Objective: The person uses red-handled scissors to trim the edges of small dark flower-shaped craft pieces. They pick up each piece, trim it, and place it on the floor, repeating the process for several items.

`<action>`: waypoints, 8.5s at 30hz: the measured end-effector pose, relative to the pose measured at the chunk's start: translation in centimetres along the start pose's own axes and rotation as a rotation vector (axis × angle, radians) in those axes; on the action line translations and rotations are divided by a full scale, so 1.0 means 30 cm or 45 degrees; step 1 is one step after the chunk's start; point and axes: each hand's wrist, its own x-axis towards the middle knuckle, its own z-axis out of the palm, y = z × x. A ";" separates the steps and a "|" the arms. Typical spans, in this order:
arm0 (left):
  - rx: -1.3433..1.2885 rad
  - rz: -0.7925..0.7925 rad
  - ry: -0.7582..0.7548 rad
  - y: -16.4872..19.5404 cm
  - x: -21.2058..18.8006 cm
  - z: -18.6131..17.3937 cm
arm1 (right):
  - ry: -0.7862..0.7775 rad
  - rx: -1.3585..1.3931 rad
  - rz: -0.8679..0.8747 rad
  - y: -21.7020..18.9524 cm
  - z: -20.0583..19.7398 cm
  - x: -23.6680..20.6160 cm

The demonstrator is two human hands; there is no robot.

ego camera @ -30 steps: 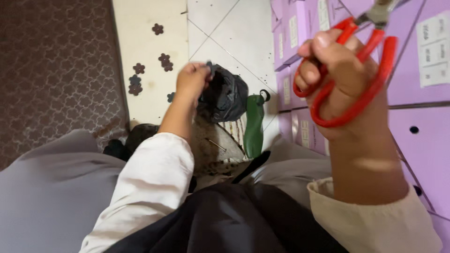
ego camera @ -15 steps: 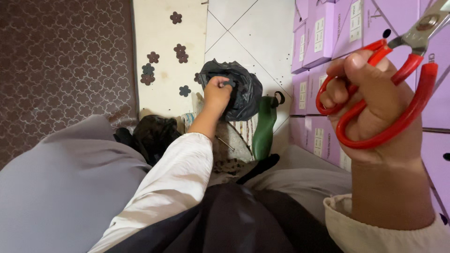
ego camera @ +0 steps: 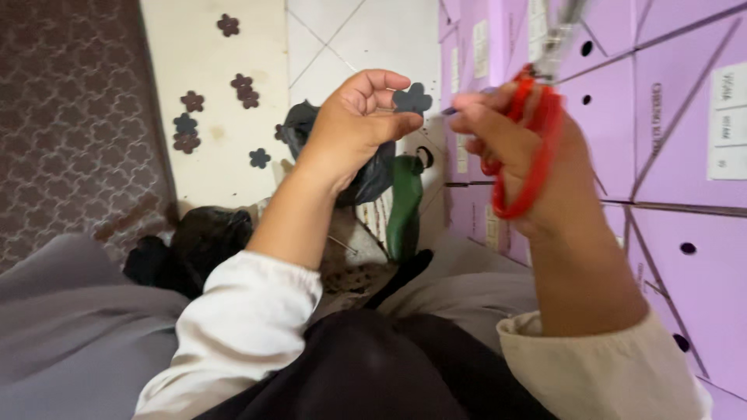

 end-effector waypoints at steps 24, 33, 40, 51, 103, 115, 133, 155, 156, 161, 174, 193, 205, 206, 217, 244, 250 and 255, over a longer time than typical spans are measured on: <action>0.173 -0.081 -0.100 0.244 -0.142 0.092 | -0.133 0.198 -0.351 0.028 0.046 0.001; -0.084 0.282 0.292 0.334 -0.135 0.108 | -0.554 -0.016 -0.177 -0.070 0.027 -0.092; -0.119 0.416 0.370 0.350 -0.132 0.100 | -0.670 -0.123 0.080 -0.054 0.067 -0.095; -0.136 0.466 0.398 0.343 -0.118 0.102 | -0.585 -0.316 0.203 -0.049 0.089 -0.082; 0.256 0.753 0.040 0.305 -0.130 0.087 | -0.209 0.288 0.098 -0.009 0.036 -0.017; 1.213 1.132 -0.008 0.329 -0.180 0.155 | -0.086 0.487 -0.147 -0.018 0.040 -0.020; 0.217 0.203 -0.108 0.271 -0.156 0.131 | -0.057 0.423 -0.342 0.019 0.061 -0.022; -0.253 -0.085 -0.151 0.235 -0.143 0.138 | -0.006 0.125 -0.218 -0.029 0.050 -0.032; -0.225 -0.045 -0.078 0.234 -0.139 0.140 | 0.023 -0.055 -0.228 -0.030 0.052 -0.027; -0.222 0.150 0.143 0.273 -0.112 0.097 | 0.086 -0.840 -0.821 -0.029 0.046 -0.047; -0.270 0.141 0.231 0.324 -0.126 0.069 | 0.293 -1.156 -1.120 -0.010 0.071 -0.012; -0.107 0.143 0.149 0.296 -0.118 0.087 | 0.295 -1.146 -1.071 -0.029 0.062 -0.024; -0.298 0.017 0.145 0.301 -0.126 0.059 | 0.317 -1.154 -1.095 -0.011 0.084 -0.021; -0.279 0.032 0.134 0.300 -0.125 0.059 | 0.327 -1.168 -1.102 -0.007 0.084 -0.019; 0.053 0.182 0.263 0.297 -0.125 0.105 | 0.024 -0.529 -0.165 0.013 0.092 -0.018; 0.994 0.708 0.025 0.287 -0.163 0.177 | -0.069 0.469 -0.147 0.022 0.066 -0.011; 0.766 0.654 -0.006 0.269 -0.153 0.174 | -0.003 0.423 -0.148 0.042 0.055 0.002; 0.205 0.276 -0.117 0.267 -0.148 0.179 | -0.058 0.373 -0.273 0.063 0.063 0.003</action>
